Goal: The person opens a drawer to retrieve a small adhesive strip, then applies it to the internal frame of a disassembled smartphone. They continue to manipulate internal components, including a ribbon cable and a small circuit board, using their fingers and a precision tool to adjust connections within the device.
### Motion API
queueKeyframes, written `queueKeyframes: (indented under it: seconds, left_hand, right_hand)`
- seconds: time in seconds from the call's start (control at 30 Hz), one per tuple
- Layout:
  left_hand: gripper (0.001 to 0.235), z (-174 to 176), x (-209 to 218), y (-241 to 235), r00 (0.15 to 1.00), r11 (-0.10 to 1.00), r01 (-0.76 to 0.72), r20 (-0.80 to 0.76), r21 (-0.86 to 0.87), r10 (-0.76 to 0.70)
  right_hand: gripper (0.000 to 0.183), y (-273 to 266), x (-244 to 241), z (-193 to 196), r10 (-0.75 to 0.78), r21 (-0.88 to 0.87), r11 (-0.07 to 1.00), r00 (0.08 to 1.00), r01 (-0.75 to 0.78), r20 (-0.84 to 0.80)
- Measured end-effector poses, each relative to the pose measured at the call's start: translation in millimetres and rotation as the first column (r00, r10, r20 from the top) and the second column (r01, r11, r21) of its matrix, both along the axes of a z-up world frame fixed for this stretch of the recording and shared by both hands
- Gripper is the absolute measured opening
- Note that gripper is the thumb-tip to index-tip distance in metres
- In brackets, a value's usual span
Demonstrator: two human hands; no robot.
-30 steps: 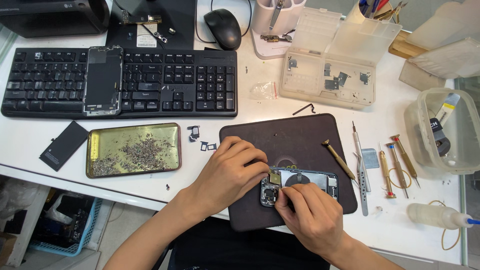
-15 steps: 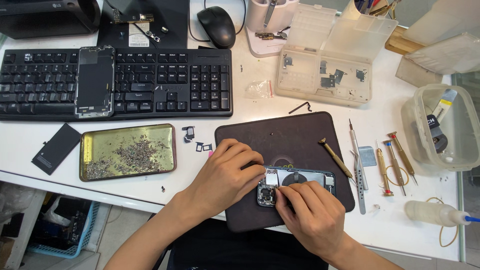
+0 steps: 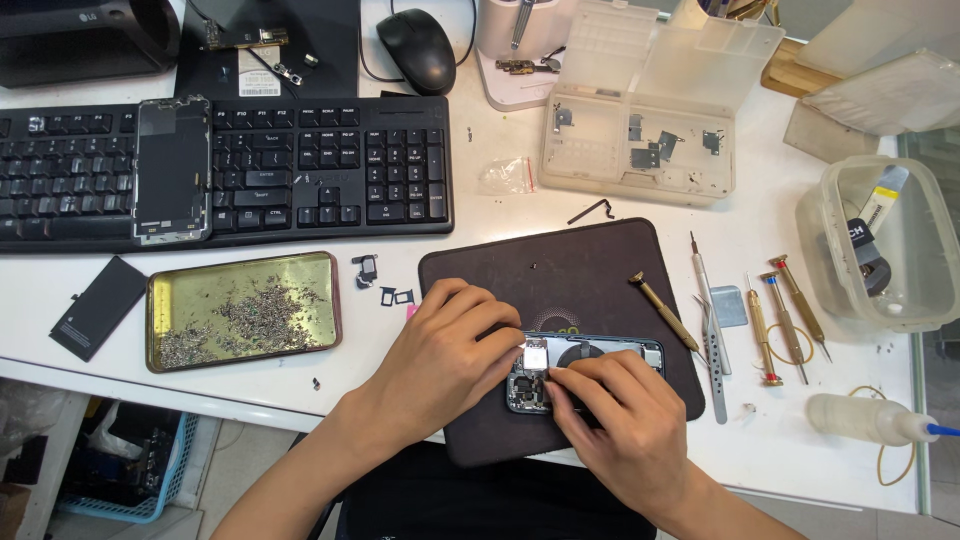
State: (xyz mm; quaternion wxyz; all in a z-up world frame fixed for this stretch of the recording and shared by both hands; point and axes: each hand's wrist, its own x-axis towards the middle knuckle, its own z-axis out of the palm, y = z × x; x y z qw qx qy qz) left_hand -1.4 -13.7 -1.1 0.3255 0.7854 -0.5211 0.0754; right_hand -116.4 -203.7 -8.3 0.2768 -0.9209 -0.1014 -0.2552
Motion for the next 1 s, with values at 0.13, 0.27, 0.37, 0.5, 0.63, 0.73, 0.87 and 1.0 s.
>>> queueKeyframes:
  seconds: [0.13,0.27,0.37,0.5,0.63,0.73,0.87,1.0]
  left_hand:
    - [0.013,2,1,0,1.000,1.000,0.011,-0.004,0.012,-0.011]
    - [0.013,3,1,1,1.000,1.000,0.012,-0.005,0.013,-0.012]
    - [0.013,3,0,0,1.000,1.000,0.013,-0.024,0.021,-0.013]
    - [0.018,3,0,2,0.999,0.998,0.030,-0.044,0.053,-0.028]
    - [0.023,3,2,7,0.994,0.997,0.040,-0.103,0.063,-0.034]
    - [0.027,3,1,9,0.992,0.996,0.046,-0.118,0.073,-0.037]
    - [0.034,4,-1,12,0.991,0.996,0.043,-0.131,0.083,-0.032]
    - [0.039,6,-2,17,0.988,0.996,0.042,-0.152,0.079,-0.030]
  right_hand:
    - [0.023,-7,0,0,0.044,0.073,0.997,0.997,-0.040,-0.062]
    - [0.023,-8,-2,-2,0.033,0.117,0.993,0.995,-0.022,-0.092]
    - [0.023,-8,-2,-4,0.038,0.121,0.992,0.992,-0.023,-0.121]
    - [0.025,-10,-3,-8,0.063,0.119,0.992,0.990,-0.048,-0.128]
    - [0.025,-11,-1,-12,0.093,0.120,0.990,0.983,-0.074,-0.161]
    - [0.026,-12,-4,-11,0.102,0.106,0.991,0.984,-0.087,-0.147]
    - [0.027,-14,-4,-9,0.108,0.143,0.986,0.983,-0.086,-0.147]
    - [0.027,-17,-6,-5,0.097,0.160,0.984,0.986,-0.074,-0.135]
